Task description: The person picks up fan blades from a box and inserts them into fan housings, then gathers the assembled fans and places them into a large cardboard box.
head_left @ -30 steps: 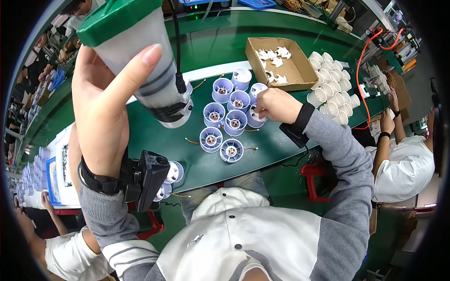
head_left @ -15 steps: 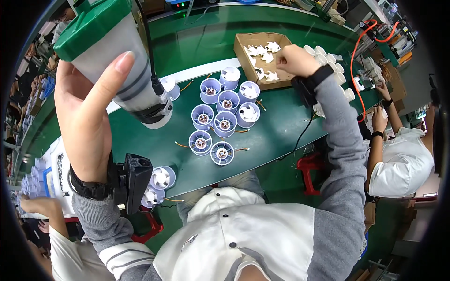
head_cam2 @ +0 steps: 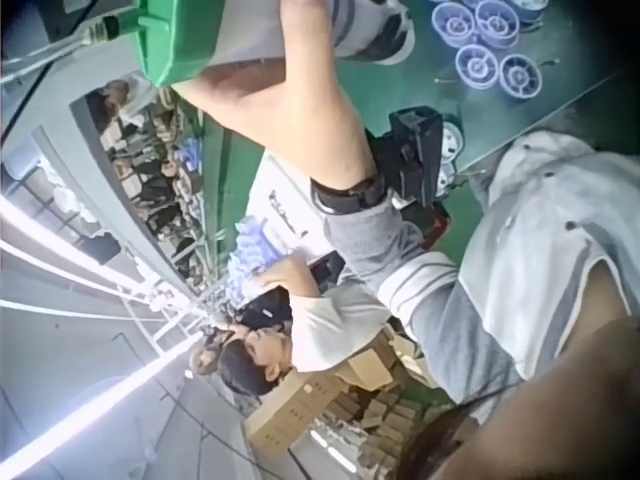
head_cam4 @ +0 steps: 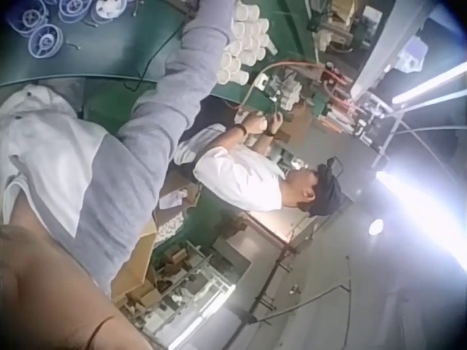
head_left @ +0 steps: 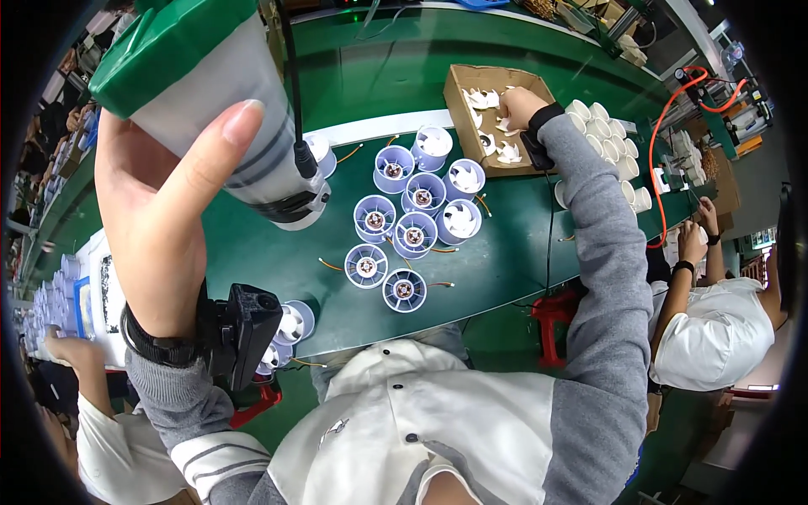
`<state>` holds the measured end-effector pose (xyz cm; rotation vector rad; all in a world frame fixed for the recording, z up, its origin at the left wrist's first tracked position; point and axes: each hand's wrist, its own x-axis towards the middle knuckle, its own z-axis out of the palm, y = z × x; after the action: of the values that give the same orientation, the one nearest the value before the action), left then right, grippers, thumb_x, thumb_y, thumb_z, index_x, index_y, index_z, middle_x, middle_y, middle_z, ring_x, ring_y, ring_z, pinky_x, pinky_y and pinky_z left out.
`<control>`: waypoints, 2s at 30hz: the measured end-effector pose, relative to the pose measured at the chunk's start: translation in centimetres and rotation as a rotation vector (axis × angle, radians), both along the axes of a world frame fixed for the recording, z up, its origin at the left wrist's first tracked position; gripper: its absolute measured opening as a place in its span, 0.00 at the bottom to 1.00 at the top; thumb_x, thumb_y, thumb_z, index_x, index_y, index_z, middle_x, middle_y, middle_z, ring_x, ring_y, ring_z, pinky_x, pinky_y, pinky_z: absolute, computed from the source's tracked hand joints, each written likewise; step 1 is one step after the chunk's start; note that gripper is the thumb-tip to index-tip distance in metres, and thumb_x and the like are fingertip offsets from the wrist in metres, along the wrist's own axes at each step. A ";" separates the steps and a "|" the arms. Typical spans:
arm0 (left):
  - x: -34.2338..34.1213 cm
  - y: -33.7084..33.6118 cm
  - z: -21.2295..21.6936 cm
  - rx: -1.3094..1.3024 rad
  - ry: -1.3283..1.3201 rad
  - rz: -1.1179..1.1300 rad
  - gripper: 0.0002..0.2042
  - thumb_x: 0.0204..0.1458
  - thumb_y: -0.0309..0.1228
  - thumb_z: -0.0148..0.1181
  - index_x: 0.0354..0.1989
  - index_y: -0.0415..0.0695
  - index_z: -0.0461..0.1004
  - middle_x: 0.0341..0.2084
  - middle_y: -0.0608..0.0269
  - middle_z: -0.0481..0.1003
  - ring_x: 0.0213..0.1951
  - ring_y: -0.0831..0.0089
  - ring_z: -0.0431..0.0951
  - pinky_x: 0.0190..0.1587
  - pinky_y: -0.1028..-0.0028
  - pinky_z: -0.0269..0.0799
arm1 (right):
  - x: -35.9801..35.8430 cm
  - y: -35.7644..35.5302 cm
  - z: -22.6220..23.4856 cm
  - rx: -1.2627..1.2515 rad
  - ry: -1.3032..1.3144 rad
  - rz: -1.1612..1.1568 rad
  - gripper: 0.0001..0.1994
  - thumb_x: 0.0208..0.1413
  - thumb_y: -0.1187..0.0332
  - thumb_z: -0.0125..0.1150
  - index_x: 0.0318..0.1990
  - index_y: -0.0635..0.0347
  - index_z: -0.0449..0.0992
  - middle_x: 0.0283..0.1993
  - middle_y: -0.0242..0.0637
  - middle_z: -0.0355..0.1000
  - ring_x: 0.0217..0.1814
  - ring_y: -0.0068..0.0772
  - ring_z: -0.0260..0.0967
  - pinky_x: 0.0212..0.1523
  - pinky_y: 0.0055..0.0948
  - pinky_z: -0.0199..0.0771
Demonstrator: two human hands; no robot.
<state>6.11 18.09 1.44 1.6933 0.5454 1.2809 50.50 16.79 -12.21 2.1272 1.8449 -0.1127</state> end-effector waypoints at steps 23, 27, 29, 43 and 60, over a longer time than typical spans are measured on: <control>-2.3 -0.1 -0.3 0.065 0.185 0.030 0.18 0.42 0.30 0.58 0.41 0.36 0.63 0.37 0.58 0.68 0.41 0.72 0.68 0.46 0.75 0.58 | -21.1 -12.7 7.9 0.354 2.141 -0.108 0.21 0.40 0.60 0.59 0.39 0.64 0.65 0.30 0.36 0.64 0.25 0.22 0.59 0.21 0.19 0.59; -1.9 0.1 -0.2 0.115 0.251 0.036 0.17 0.41 0.29 0.59 0.39 0.36 0.65 0.34 0.59 0.70 0.38 0.73 0.70 0.44 0.77 0.60 | -19.6 -9.2 6.1 0.519 0.733 0.323 0.15 0.37 0.66 0.60 0.33 0.65 0.68 0.27 0.37 0.65 0.24 0.29 0.62 0.24 0.22 0.64; -2.6 -0.5 0.4 0.143 0.292 0.070 0.16 0.41 0.29 0.60 0.38 0.36 0.66 0.33 0.60 0.71 0.36 0.74 0.71 0.42 0.77 0.61 | -19.5 -7.7 5.1 0.418 0.633 0.437 0.12 0.35 0.71 0.59 0.30 0.66 0.69 0.26 0.38 0.66 0.25 0.34 0.64 0.26 0.25 0.65; -2.4 -0.5 -1.1 -0.036 0.011 -0.202 0.17 0.45 0.29 0.55 0.43 0.34 0.62 0.39 0.53 0.68 0.43 0.69 0.68 0.49 0.72 0.59 | -19.5 -4.4 1.6 0.032 0.265 0.409 0.06 0.32 0.76 0.56 0.23 0.66 0.72 0.26 0.44 0.68 0.28 0.41 0.67 0.28 0.32 0.67; -0.9 0.0 -0.2 -0.007 0.163 0.058 0.21 0.44 0.30 0.56 0.44 0.33 0.60 0.40 0.53 0.67 0.43 0.68 0.67 0.50 0.72 0.56 | -5.7 -1.0 1.6 -0.235 0.613 -0.153 0.11 0.28 0.74 0.61 0.24 0.65 0.70 0.22 0.41 0.67 0.25 0.31 0.67 0.26 0.27 0.66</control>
<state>5.25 18.08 1.22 1.7977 0.6982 1.1869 44.85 15.77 -10.66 2.2089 1.8314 -1.0657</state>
